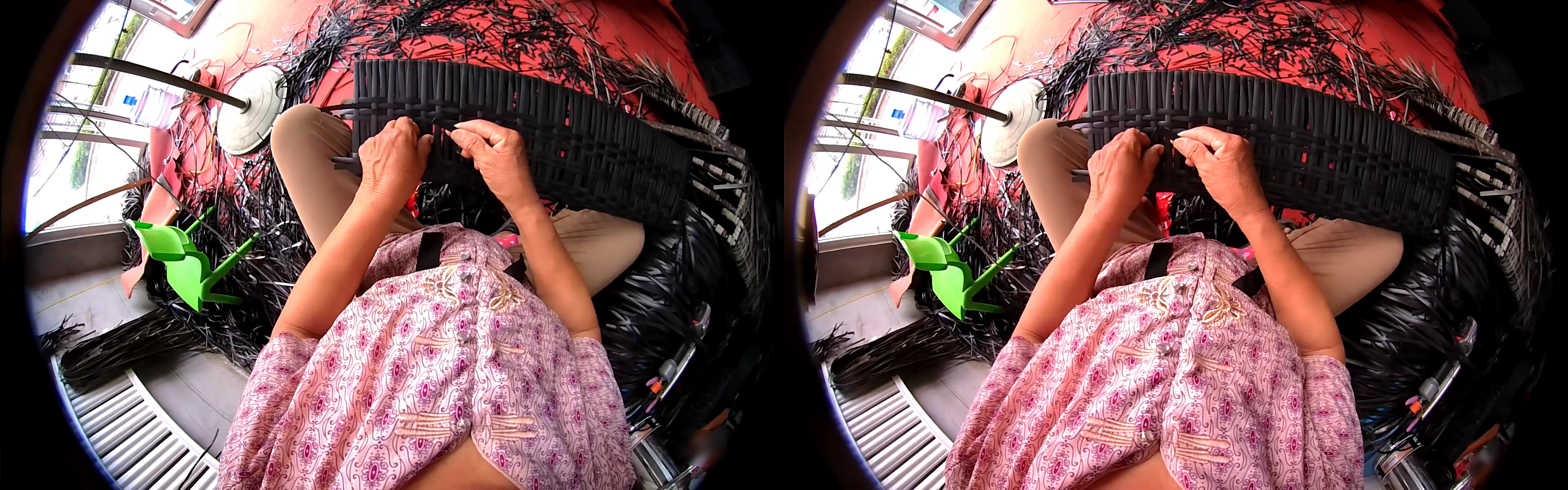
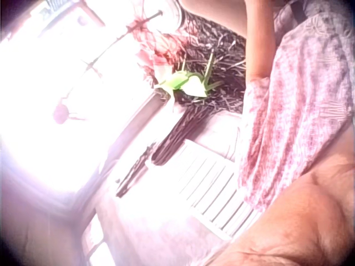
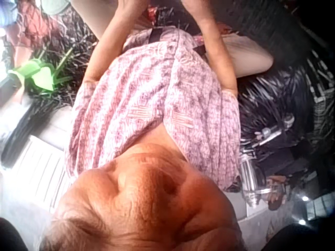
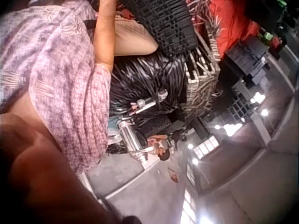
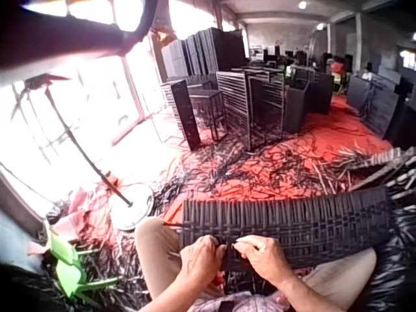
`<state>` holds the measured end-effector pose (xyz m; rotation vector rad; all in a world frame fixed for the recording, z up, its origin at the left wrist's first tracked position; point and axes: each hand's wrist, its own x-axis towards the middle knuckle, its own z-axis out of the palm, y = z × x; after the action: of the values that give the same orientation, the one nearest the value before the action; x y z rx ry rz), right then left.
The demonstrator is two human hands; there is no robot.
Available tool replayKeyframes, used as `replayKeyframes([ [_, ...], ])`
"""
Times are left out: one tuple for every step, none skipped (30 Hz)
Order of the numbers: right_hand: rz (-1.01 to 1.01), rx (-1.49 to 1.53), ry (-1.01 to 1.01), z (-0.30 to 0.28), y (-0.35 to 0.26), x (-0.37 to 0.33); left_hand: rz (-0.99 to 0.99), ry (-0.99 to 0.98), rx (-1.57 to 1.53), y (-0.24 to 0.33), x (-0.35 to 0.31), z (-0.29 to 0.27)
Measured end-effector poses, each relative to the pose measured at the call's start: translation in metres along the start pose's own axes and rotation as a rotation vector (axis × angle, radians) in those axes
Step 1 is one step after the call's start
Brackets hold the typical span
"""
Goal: The person sits cross-legged on the floor and weaves a black mat by hand. They interlace thin black strips through a pre-existing grid of vertical black rods, pulling the strips tight to form a woven pattern. The person occasionally adjusts the mat's position and picks up new strips from a pile on the floor.
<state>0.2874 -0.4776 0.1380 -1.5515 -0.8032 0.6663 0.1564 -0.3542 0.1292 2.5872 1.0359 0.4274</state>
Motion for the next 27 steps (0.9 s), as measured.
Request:
replayKeyframes([
  [-0.034,-0.021,0.016,0.0,0.006,0.001,-0.011,-0.037,0.006,0.002,0.001,-0.002],
  [-0.077,-0.09,0.033,0.002,0.011,0.0,-0.025,-0.044,0.008,0.005,0.001,-0.004],
  [-0.12,-0.16,0.05,0.004,0.016,0.0,-0.039,-0.051,0.01,0.009,0.001,-0.005],
  [-0.16,-0.232,0.066,0.008,0.016,0.0,-0.055,-0.06,0.01,0.011,0.001,-0.005],
  [-0.261,-0.414,0.131,0.016,0.017,-0.002,-0.048,-0.038,-0.02,0.011,0.001,-0.004],
  [-0.314,-0.438,0.177,0.021,0.015,-0.001,-0.041,-0.016,-0.05,0.008,0.001,-0.002],
  [-0.329,-0.48,0.177,0.022,0.016,-0.001,-0.033,0.006,-0.08,0.006,0.0,0.0],
  [-0.344,-0.524,0.178,0.023,0.017,-0.001,-0.04,0.014,-0.106,0.004,0.0,0.002],
  [-0.346,-0.554,0.172,0.025,0.016,-0.001,-0.047,0.022,-0.132,0.001,-0.001,0.004],
  [-0.349,-0.586,0.165,0.026,0.016,-0.002,-0.055,0.031,-0.16,-0.001,-0.002,0.007],
  [-0.351,-0.618,0.158,0.027,0.015,-0.003,-0.036,0.05,-0.174,-0.003,-0.003,0.009],
  [-0.324,-0.639,0.147,0.029,0.013,-0.004,-0.017,0.07,-0.189,-0.005,-0.005,0.012],
  [-0.299,-0.66,0.135,0.03,0.01,-0.006,0.001,0.092,-0.203,-0.006,-0.005,0.012],
  [-0.274,-0.68,0.122,0.031,0.008,-0.006,0.015,0.085,-0.202,-0.008,-0.005,0.012],
  [-0.332,-0.731,0.123,0.033,0.012,-0.005,0.029,0.078,-0.201,-0.009,-0.004,0.012],
  [-0.329,-0.745,0.115,0.035,0.011,-0.004,0.042,0.067,-0.203,-0.01,-0.004,0.013],
  [-0.326,-0.759,0.106,0.037,0.01,-0.004,0.041,0.066,-0.208,-0.009,-0.005,0.013],
  [-0.323,-0.772,0.097,0.038,0.009,-0.003,0.038,0.065,-0.213,-0.009,-0.006,0.013],
  [-0.316,-0.737,0.096,0.038,0.01,-0.001,0.038,0.066,-0.217,-0.009,-0.006,0.013],
  [-0.308,-0.701,0.094,0.038,0.013,0.001,0.053,0.066,-0.215,-0.009,-0.005,0.013],
  [-0.3,-0.665,0.092,0.038,0.015,0.004,0.068,0.066,-0.212,-0.011,-0.004,0.012],
  [-0.25,-0.667,0.068,0.036,0.015,0.007,0.082,0.064,-0.21,-0.013,-0.005,0.012],
  [-0.199,-0.668,0.045,0.034,0.013,0.011,0.093,0.065,-0.223,-0.014,-0.006,0.012],
  [-0.149,-0.669,0.021,0.032,0.012,0.015,0.104,0.066,-0.236,-0.015,-0.006,0.011],
  [-0.137,-0.631,0.014,0.031,0.01,0.018,0.117,0.069,-0.247,-0.015,-0.005,0.009],
  [-0.126,-0.65,-0.011,0.03,0.011,0.022,0.111,0.041,-0.272,-0.016,-0.004,0.006],
  [-0.115,-0.669,-0.036,0.03,0.011,0.025,0.104,0.013,-0.297,-0.018,-0.004,0.004],
])
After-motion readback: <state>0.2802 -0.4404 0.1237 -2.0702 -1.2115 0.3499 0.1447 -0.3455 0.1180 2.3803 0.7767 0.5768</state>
